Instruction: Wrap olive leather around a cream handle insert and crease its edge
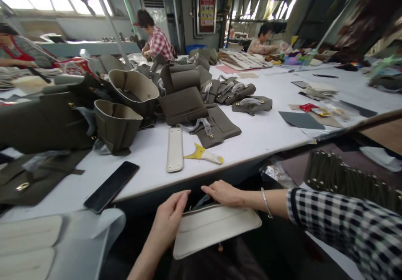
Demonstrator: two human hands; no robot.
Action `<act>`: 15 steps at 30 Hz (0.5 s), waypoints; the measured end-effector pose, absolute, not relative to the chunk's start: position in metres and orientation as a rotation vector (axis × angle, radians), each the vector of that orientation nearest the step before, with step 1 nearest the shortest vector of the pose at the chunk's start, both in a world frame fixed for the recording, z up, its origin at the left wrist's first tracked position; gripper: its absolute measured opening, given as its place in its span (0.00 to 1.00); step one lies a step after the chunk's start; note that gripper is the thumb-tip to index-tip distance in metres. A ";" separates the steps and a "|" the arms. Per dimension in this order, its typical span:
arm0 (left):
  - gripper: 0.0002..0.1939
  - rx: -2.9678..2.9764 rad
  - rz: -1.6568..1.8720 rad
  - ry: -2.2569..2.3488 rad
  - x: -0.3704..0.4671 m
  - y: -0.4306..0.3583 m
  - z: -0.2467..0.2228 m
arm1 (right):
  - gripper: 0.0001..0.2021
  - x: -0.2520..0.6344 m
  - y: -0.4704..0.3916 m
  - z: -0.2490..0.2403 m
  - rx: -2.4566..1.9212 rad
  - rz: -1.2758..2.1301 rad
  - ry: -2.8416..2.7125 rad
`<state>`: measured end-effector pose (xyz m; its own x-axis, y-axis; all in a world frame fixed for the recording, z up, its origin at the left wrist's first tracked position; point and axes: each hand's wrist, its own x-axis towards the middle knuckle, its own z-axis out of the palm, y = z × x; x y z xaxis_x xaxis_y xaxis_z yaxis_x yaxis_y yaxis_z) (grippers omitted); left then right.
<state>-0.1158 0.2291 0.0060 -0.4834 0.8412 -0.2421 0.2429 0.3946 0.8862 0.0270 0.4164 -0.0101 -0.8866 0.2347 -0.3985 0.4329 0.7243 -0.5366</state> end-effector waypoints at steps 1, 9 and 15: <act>0.28 0.678 1.040 1.882 -0.129 0.224 -0.007 | 0.19 0.026 0.415 -0.012 0.515 -0.892 2.635; 0.30 0.366 0.995 1.590 -0.126 0.215 -0.085 | 0.30 0.021 0.401 -0.011 0.446 -0.648 2.715; 0.29 0.349 1.056 1.562 -0.119 0.221 -0.104 | 0.29 0.015 0.392 -0.001 0.268 -0.577 2.723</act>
<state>-0.1187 0.2206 -0.1036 -0.2956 0.7163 -0.6320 -0.3193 0.5494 0.7721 0.0152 0.3922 -0.0007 -0.9231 0.1111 -0.3683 0.2508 0.8996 -0.3574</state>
